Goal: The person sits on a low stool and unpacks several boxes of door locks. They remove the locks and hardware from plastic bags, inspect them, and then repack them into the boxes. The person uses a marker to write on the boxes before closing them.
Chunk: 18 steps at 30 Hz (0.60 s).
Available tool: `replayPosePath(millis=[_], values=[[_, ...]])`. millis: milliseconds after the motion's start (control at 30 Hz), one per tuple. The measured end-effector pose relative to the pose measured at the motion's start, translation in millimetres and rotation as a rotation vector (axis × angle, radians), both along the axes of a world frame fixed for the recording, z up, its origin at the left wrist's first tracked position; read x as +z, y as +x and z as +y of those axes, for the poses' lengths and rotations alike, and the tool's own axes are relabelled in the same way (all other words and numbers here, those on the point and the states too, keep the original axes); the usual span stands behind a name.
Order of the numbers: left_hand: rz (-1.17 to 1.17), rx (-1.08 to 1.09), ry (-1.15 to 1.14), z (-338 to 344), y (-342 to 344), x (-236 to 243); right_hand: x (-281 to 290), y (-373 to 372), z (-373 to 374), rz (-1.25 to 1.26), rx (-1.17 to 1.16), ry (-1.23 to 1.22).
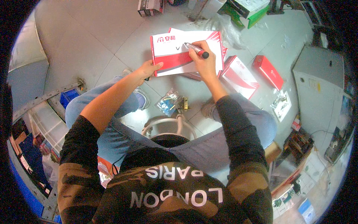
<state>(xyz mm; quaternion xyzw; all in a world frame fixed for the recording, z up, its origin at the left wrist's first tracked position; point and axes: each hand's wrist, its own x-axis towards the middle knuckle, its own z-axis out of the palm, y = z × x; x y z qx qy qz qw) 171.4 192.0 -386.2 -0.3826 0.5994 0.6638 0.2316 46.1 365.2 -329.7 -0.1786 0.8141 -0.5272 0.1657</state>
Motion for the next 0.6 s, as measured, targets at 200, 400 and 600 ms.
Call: replayPosePath(millis=[200,400,600], values=[[-0.058,-0.050,-0.043,-1.2,-0.2,2.9,-5.3,-3.3,5.0,0.043,0.003,-0.007],[-0.068,-0.062,-0.051,-1.9,-1.0,6.6,-4.3,-2.9,6.1,0.022,-0.045,0.054],[-0.066,-0.072,-0.036,-1.0,-2.0,10.3,-5.4,-2.2,5.1,-0.020,-0.023,-0.064]])
